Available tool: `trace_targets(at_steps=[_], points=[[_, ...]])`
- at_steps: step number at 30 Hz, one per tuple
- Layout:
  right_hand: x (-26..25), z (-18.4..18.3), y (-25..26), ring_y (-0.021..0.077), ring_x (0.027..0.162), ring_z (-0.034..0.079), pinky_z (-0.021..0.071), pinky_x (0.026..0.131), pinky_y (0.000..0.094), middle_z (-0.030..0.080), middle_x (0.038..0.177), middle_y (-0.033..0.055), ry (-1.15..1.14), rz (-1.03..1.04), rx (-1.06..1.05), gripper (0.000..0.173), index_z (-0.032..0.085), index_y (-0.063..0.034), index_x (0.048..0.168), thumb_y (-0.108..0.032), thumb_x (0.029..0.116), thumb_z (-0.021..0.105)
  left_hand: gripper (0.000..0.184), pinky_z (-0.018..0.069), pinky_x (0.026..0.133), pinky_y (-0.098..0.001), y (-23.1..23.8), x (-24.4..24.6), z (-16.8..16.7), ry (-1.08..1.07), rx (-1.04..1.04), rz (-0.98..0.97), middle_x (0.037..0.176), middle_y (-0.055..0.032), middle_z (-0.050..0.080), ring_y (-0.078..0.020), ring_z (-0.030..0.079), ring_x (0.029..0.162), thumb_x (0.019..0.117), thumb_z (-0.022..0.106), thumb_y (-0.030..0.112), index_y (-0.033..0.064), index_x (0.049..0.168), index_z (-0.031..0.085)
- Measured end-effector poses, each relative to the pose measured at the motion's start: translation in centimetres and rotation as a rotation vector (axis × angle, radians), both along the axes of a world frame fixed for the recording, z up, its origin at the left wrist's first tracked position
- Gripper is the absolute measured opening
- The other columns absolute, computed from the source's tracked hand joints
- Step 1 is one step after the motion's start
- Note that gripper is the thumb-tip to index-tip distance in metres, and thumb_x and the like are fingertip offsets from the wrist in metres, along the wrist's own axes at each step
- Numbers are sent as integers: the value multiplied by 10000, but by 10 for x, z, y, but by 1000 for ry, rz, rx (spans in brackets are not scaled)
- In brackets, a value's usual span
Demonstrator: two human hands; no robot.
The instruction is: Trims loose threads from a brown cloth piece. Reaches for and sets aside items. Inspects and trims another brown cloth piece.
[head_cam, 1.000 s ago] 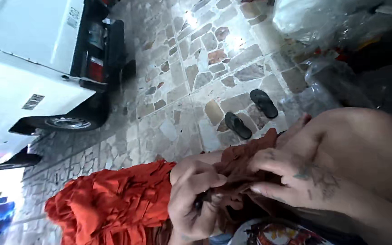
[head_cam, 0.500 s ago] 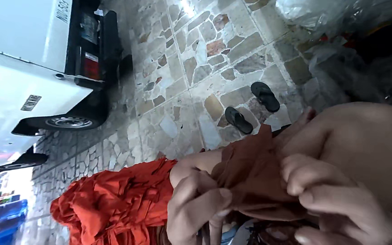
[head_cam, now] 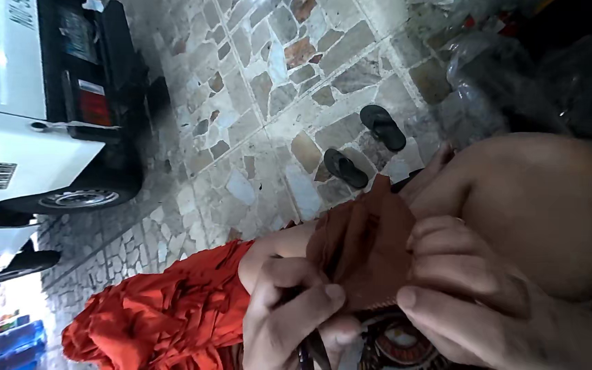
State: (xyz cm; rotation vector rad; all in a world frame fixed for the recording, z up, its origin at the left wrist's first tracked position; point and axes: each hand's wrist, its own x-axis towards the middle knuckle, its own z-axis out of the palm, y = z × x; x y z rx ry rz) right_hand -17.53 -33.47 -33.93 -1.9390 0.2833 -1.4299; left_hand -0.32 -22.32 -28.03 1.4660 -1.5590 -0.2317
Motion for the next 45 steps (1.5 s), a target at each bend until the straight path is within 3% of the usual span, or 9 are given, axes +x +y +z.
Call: trace_targets(at_steps=[5, 8, 12, 15, 19, 21, 28, 33, 45], points=[[4, -6, -4, 184, 816, 562, 519, 888, 336, 539, 847, 63, 29, 29, -23, 68, 601, -72, 1008, -109, 972, 647, 263, 432, 762, -97, 12, 0, 22, 26, 166, -15, 1015, 109, 568, 40, 549, 909, 979, 659, 438, 218, 1122, 676], [4, -5, -2, 176, 890, 602, 528, 907, 299, 577, 914, 73, 58, 34, -5, 40, 592, -81, 1012, -118, 999, 601, 371, 442, 750, -87, 11, 1, 34, 97, 283, 13, 1006, 136, 616, 72, 570, 888, 1043, 490, 538, 238, 1208, 633], [-2, -5, -6, 173, 941, 639, 545, 888, 281, 624, 962, 102, 54, 206, 53, 43, 568, -63, 1030, -101, 1032, 549, 373, 471, 664, -100, -1, 4, 12, 211, 341, -30, 924, 111, 637, 61, 564, 750, 1002, 645, 296, 242, 1363, 569], [-1, -6, -7, 154, 921, 649, 559, 860, 266, 624, 943, 96, 13, 326, 134, 50, 559, -68, 1021, -114, 1040, 553, 240, 549, 797, -180, -13, 9, -10, 278, 293, -225, 977, -21, 705, -20, 643, 869, 1015, 649, 191, 41, 1199, 684], [-1, -3, -8, 76, 890, 651, 549, 830, 189, 662, 971, 66, 33, 265, 207, 237, 607, -49, 1207, -166, 1007, 657, 170, 525, 800, -166, -13, 3, -8, 60, 104, -92, 947, 22, 650, -15, 617, 867, 1033, 616, 265, 103, 1049, 666], [0, -5, -6, 88, 847, 618, 528, 778, 183, 627, 928, 65, 26, 180, 149, 146, 626, -60, 1122, -135, 997, 639, 162, 514, 788, -157, -9, -1, -4, -36, 61, -67, 927, 15, 620, -25, 605, 855, 1029, 626, 261, 104, 1032, 663], [-6, -10, -4, 116, 879, 620, 515, 783, 198, 631, 1100, 109, 62, 73, -66, 31, 577, -71, 1030, -86, 1002, 577, 406, 436, 697, -118, 8, -5, 8, 99, 289, -84, 961, 33, 565, 10, 540, 804, 1060, 484, 498, 174, 1292, 566], [-6, -12, -4, 127, 810, 625, 518, 743, 213, 666, 1044, 129, 10, 137, -30, 53, 606, -37, 1032, -67, 991, 589, 321, 555, 777, -182, 23, -13, 18, 173, 334, -60, 995, 8, 701, -36, 665, 873, 975, 714, 312, 115, 1223, 662], [-7, -11, -5, 93, 795, 602, 496, 729, 186, 658, 1030, 104, -18, 180, 5, 53, 593, -41, 1038, -81, 1010, 571, 364, 518, 663, -188, 20, -25, 22, 38, 349, -91, 805, -74, 705, -81, 648, 699, 979, 683, 325, 13, 1164, 693]])
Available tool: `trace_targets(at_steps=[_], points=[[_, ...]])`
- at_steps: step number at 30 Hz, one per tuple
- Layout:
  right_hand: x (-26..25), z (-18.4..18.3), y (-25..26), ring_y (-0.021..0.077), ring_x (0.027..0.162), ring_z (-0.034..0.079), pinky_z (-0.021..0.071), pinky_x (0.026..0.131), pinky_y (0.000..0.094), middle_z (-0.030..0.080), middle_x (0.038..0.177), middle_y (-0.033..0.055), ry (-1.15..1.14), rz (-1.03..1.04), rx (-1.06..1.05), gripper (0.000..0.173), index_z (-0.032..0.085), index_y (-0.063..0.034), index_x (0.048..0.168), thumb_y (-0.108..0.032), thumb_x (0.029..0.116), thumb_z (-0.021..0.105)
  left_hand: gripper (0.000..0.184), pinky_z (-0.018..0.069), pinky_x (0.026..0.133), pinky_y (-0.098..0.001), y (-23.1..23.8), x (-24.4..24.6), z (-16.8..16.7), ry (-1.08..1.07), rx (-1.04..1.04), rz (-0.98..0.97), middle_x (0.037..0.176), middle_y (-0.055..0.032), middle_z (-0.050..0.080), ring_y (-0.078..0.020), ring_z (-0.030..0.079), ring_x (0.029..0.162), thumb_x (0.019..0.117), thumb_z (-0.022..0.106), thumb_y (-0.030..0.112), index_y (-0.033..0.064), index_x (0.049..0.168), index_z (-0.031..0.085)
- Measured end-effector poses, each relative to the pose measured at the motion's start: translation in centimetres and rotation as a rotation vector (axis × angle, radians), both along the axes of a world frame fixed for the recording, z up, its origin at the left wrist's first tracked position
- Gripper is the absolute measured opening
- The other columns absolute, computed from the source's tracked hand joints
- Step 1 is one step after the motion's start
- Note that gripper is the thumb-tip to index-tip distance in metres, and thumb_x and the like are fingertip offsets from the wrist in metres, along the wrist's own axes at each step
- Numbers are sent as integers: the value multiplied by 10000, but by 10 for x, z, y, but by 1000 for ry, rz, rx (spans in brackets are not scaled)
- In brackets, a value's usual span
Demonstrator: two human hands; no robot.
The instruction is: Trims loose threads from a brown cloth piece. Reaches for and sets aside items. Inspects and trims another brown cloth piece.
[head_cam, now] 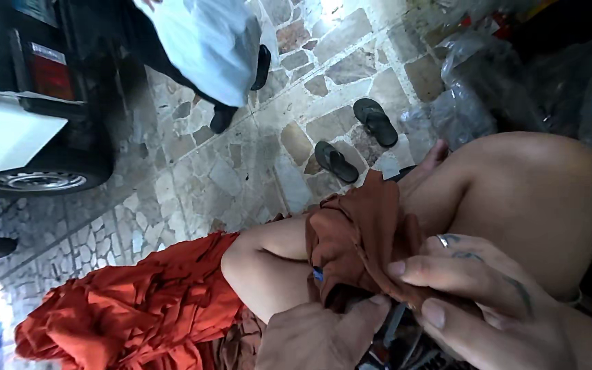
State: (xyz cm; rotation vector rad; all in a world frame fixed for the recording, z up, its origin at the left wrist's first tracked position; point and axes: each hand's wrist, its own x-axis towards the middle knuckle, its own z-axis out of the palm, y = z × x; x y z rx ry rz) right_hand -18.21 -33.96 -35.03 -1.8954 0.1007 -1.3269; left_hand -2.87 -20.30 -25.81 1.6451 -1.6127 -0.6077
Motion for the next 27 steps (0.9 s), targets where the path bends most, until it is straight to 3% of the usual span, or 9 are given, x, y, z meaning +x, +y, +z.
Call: trace_targets(at_steps=[6, 22, 27], points=[[0, -1, -1, 114, 833, 614, 512, 753, 206, 641, 1077, 119, 1, -22, -56, 31, 583, -43, 1026, -65, 1006, 575, 365, 518, 671, -173, 1, 1, -1, 18, 7, 6, 816, -63, 712, -59, 653, 716, 984, 675, 330, 21, 1177, 694], [0, 0, -1, 114, 821, 620, 512, 742, 199, 652, 1045, 120, 19, 2, -41, 31, 587, -46, 1014, -75, 1009, 577, 356, 534, 690, -168, 0, -1, -1, 23, -1, 17, 843, -53, 721, -49, 669, 741, 990, 676, 320, 28, 1194, 684], [1, 2, -1, 114, 908, 645, 526, 793, 197, 642, 1197, 146, 25, 13, -55, 42, 566, -43, 988, -73, 1017, 567, 359, 527, 693, -171, 2, -1, -6, 9, -51, 35, 870, -30, 705, -53, 654, 748, 965, 711, 313, 58, 1215, 671]])
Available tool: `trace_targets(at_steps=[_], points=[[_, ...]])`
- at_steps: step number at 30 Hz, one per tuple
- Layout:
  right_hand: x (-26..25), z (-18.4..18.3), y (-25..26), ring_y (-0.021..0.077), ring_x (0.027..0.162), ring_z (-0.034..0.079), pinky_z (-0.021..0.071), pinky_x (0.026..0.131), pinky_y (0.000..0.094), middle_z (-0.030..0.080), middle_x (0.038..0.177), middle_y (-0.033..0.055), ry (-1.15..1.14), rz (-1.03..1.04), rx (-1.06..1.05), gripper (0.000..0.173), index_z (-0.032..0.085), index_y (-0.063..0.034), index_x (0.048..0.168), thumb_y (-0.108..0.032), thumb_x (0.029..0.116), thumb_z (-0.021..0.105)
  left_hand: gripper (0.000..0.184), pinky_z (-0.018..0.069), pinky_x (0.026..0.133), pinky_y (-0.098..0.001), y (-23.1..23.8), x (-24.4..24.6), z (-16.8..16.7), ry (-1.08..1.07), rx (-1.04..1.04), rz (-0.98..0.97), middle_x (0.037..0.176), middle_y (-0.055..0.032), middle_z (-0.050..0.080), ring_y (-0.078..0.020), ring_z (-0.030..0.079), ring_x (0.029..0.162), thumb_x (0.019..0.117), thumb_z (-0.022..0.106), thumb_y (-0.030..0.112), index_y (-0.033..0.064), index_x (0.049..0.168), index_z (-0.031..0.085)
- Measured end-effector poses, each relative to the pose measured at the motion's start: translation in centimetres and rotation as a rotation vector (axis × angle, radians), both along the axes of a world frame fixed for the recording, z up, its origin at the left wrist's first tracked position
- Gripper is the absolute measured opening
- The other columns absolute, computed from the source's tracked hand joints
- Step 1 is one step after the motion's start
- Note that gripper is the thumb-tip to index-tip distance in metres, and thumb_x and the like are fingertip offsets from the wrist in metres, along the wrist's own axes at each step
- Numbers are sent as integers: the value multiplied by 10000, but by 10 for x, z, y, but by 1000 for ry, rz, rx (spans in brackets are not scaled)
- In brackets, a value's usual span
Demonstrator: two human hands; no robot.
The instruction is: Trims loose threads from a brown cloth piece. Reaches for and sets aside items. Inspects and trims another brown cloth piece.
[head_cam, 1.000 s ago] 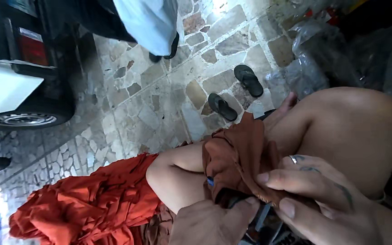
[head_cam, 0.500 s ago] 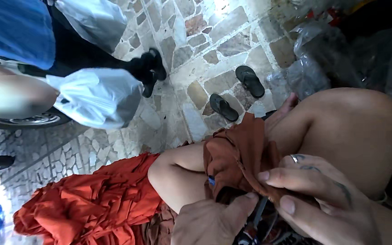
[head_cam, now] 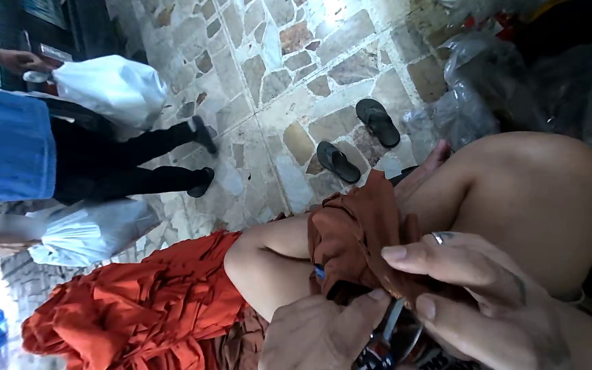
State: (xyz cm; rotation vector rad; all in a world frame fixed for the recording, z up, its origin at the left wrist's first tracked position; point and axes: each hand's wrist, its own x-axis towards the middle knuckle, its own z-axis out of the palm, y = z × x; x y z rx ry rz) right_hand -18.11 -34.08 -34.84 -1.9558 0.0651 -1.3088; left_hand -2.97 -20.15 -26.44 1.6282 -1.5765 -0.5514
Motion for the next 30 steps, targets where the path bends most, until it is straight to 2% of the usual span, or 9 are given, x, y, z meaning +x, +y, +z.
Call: trace_targets(at_steps=[3, 10, 12, 14, 16, 20, 23, 26, 30], points=[[3, 1, 0, 132, 793, 660, 525, 702, 217, 708, 1094, 162, -32, 67, 21, 95, 581, -33, 920, -54, 1012, 568, 330, 524, 681, -179, -1, -4, -4, -33, -36, 37, 855, -22, 690, -59, 641, 732, 941, 746, 307, 65, 1154, 675], [3, 4, 0, 130, 784, 646, 518, 686, 214, 688, 941, 122, 7, 125, 67, 124, 575, -61, 927, -99, 1034, 525, 326, 507, 640, -190, 3, -6, -14, -84, -98, 93, 841, -3, 667, -64, 616, 697, 928, 753, 320, 105, 1155, 659], [3, 3, 1, 135, 748, 632, 504, 660, 226, 689, 928, 111, 20, 124, 25, 108, 569, -74, 940, -93, 1034, 518, 308, 527, 650, -143, 3, -6, -11, 112, -65, 132, 884, 40, 681, -6, 623, 711, 948, 743, 299, 130, 1193, 664], [4, 2, 2, 145, 709, 621, 492, 623, 237, 690, 912, 115, 25, 122, -10, 102, 572, -79, 940, -84, 1031, 526, 275, 514, 612, -133, -2, 1, -1, 523, -3, 145, 863, 90, 690, 30, 609, 676, 960, 732, 305, 186, 1201, 676], [4, 1, 2, 143, 749, 656, 512, 642, 235, 710, 954, 122, 24, 119, 11, 97, 567, -85, 952, -95, 1036, 518, 280, 520, 614, -155, -7, 11, 0, 649, -52, 130, 883, 87, 686, 9, 613, 686, 971, 711, 320, 223, 1228, 657], [3, 2, -1, 159, 949, 727, 592, 802, 248, 723, 1046, 147, -48, 196, 172, 48, 543, -61, 1017, -90, 1046, 520, 389, 449, 601, -110, -16, 12, -17, 409, -22, 79, 840, 112, 608, 54, 524, 667, 983, 674, 342, 236, 1349, 596], [3, 3, 1, 118, 1011, 670, 567, 875, 202, 647, 1075, 119, -62, 181, 225, 42, 548, -51, 1022, -90, 1030, 562, 240, 525, 747, -115, -22, 4, -30, 356, -38, 7, 955, 37, 701, 45, 619, 823, 997, 684, 218, 65, 1181, 680], [1, 2, -1, 70, 1027, 613, 523, 898, 155, 587, 1088, 88, -25, 149, 237, 65, 567, -58, 1030, -123, 1037, 568, 162, 505, 739, -116, -24, 1, -34, 259, -126, 62, 895, 39, 644, 26, 596, 806, 1011, 664, 245, 89, 1045, 689], [2, 1, -3, 88, 992, 672, 562, 860, 188, 661, 1041, 97, -32, 183, 281, 71, 544, -52, 1034, -122, 1043, 552, 204, 487, 750, -125, -21, 5, -26, 209, -150, 106, 922, 63, 623, 18, 586, 835, 1011, 660, 322, 135, 1084, 695]])
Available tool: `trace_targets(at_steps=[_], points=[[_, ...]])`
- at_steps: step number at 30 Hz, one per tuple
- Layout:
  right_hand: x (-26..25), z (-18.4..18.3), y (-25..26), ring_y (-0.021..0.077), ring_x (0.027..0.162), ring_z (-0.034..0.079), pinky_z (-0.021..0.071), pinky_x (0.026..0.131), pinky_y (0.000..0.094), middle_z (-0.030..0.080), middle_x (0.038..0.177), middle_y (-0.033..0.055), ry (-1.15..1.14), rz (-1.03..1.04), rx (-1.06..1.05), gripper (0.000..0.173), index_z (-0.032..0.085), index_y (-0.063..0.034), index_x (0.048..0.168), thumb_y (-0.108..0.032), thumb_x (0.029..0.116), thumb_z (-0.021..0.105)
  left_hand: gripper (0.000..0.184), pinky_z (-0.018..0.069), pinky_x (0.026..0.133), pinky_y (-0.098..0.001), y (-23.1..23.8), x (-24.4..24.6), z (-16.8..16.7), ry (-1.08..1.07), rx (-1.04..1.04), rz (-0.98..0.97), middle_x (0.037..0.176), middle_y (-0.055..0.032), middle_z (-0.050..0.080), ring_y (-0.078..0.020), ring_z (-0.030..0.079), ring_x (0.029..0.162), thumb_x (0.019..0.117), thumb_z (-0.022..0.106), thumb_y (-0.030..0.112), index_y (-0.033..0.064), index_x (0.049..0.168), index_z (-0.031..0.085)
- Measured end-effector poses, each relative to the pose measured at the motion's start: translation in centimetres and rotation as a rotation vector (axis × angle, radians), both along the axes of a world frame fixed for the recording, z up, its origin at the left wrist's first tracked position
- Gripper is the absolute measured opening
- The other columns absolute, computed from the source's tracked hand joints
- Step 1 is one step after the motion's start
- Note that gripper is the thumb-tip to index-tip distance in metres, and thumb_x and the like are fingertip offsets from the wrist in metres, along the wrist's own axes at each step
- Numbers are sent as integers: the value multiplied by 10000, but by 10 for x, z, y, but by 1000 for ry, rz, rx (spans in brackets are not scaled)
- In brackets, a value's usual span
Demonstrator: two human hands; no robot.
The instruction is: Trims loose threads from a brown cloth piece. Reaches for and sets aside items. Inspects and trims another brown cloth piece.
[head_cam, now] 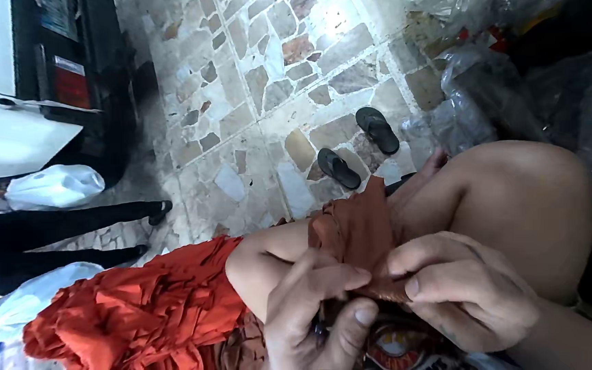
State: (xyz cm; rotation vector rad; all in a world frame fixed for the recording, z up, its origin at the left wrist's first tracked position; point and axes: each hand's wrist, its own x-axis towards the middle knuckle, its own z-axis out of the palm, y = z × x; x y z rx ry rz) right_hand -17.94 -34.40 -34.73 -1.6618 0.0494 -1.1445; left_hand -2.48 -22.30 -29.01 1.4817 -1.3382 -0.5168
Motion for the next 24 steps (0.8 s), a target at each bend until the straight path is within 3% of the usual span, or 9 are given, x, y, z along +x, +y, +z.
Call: trace_targets(at_steps=[4, 7, 10, 16, 19, 24], points=[[1, -3, 1, 97, 992, 689, 569, 885, 208, 686, 1020, 103, -18, 44, 63, 69, 547, -36, 1041, -105, 1039, 553, 210, 479, 742, -97, 0, 4, 16, -119, 19, 47, 1005, 69, 604, 34, 581, 877, 1054, 586, 304, 158, 1131, 716], [1, -3, 1, 88, 950, 693, 577, 850, 202, 693, 991, 93, -15, 55, 96, 68, 555, -36, 1042, -104, 1035, 559, 238, 551, 789, -162, -6, 6, 18, -64, 45, -61, 1011, -2, 697, -23, 657, 911, 1059, 582, 260, 68, 1114, 713], [1, -2, 0, 77, 908, 692, 576, 817, 191, 695, 964, 85, 0, 51, 89, 67, 561, -37, 1034, -104, 1033, 560, 219, 558, 785, -167, -11, 7, 19, -22, 77, -133, 978, -30, 710, -26, 663, 879, 1046, 604, 210, 23, 1112, 696], [-1, -1, -4, 68, 916, 690, 568, 824, 177, 702, 971, 94, 25, 67, 58, 64, 574, -25, 1026, -87, 1030, 560, 184, 552, 777, -164, -13, 12, 28, -98, 162, -221, 972, -45, 708, -32, 664, 881, 1037, 614, 186, 17, 1081, 673], [-1, 0, -5, 77, 898, 689, 566, 799, 178, 701, 950, 96, 50, 65, 28, 56, 578, -28, 1015, -80, 1024, 559, 185, 532, 734, -169, -14, 14, 29, -165, 208, -243, 905, -49, 664, -44, 641, 838, 1061, 545, 194, 32, 1003, 613], [-1, 1, -6, 84, 877, 684, 551, 778, 172, 704, 929, 109, 78, 55, -9, 56, 589, -20, 994, -62, 1010, 556, 233, 509, 719, -182, -12, 15, 25, -139, 245, -256, 870, -36, 611, -48, 605, 800, 1082, 464, 251, 61, 988, 560]])
